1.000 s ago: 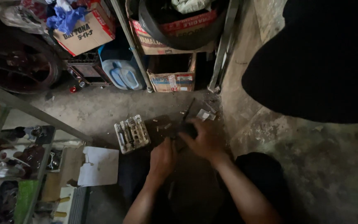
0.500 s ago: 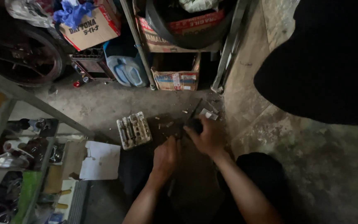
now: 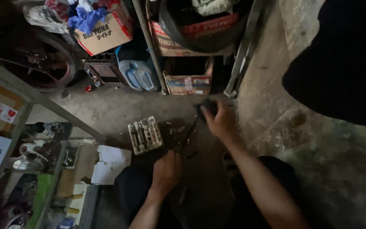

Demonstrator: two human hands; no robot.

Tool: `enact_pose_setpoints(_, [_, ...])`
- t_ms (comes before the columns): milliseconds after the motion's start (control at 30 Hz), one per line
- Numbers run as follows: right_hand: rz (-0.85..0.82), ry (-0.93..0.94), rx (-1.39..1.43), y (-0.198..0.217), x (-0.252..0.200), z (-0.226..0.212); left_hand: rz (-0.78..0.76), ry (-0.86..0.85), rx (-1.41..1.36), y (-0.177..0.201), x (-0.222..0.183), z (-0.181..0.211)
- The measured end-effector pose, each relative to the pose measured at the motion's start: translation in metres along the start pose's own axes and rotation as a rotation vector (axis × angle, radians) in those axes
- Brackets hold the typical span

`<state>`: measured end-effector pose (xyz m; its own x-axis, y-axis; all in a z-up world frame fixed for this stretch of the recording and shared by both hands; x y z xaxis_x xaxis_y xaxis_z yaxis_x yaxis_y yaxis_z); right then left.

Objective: Cleaning a motorcycle mechanical component using a black cloth.

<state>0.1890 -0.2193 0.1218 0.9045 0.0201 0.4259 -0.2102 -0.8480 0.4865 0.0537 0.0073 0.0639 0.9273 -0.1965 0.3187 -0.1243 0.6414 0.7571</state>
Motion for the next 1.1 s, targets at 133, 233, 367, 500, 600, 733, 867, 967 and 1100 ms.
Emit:
enact_pose_setpoints(133, [0.057,-0.034,-0.062,0.010,0.005,-0.013,-0.017,0.101,0.065,-0.001,-0.013,-0.016])
enact_pose_setpoints(233, [-0.053,0.059,0.035,0.002,-0.017,-0.065,0.083,0.061,0.010,0.013,-0.020,-0.012])
enact_pose_setpoints(367, [-0.308,0.182,-0.017,-0.043,-0.047,-0.108,0.008,0.191,0.067,0.002,-0.032,-0.039])
enact_pose_setpoints(500, [-0.358,0.139,-0.075,-0.090,-0.044,-0.059,-0.033,-0.230,0.843,-0.075,-0.079,-0.086])
enact_pose_setpoints(600, [-0.200,0.133,-0.100,-0.086,-0.023,-0.008,0.293,-0.325,1.388,-0.073,-0.112,-0.082])
enact_pose_setpoints(733, [-0.162,0.115,-0.053,-0.067,-0.030,-0.059,0.322,-0.195,0.698,-0.031,-0.094,-0.065])
enact_pose_setpoints(867, [-0.359,0.152,-0.090,-0.082,-0.044,-0.112,0.116,0.170,0.168,-0.018,-0.075,-0.090])
enact_pose_setpoints(967, [-0.323,0.168,-0.116,-0.096,-0.032,-0.079,0.166,0.131,0.040,-0.015,-0.080,-0.079])
enact_pose_setpoints(1100, [-0.085,0.096,0.040,-0.067,-0.012,-0.056,0.186,0.275,-0.034,-0.018,-0.080,-0.088])
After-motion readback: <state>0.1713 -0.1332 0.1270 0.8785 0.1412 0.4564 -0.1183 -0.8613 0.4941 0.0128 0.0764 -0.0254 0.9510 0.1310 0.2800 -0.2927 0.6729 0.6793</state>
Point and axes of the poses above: each hand's wrist, its own x-axis towards the middle knuckle, its own y-axis out of the back of the hand, z = x × y, the point moved 9 cm from there along x, towards the middle knuckle, and after that the axes turned 6 degrees about -z, right-handed, at the moved point
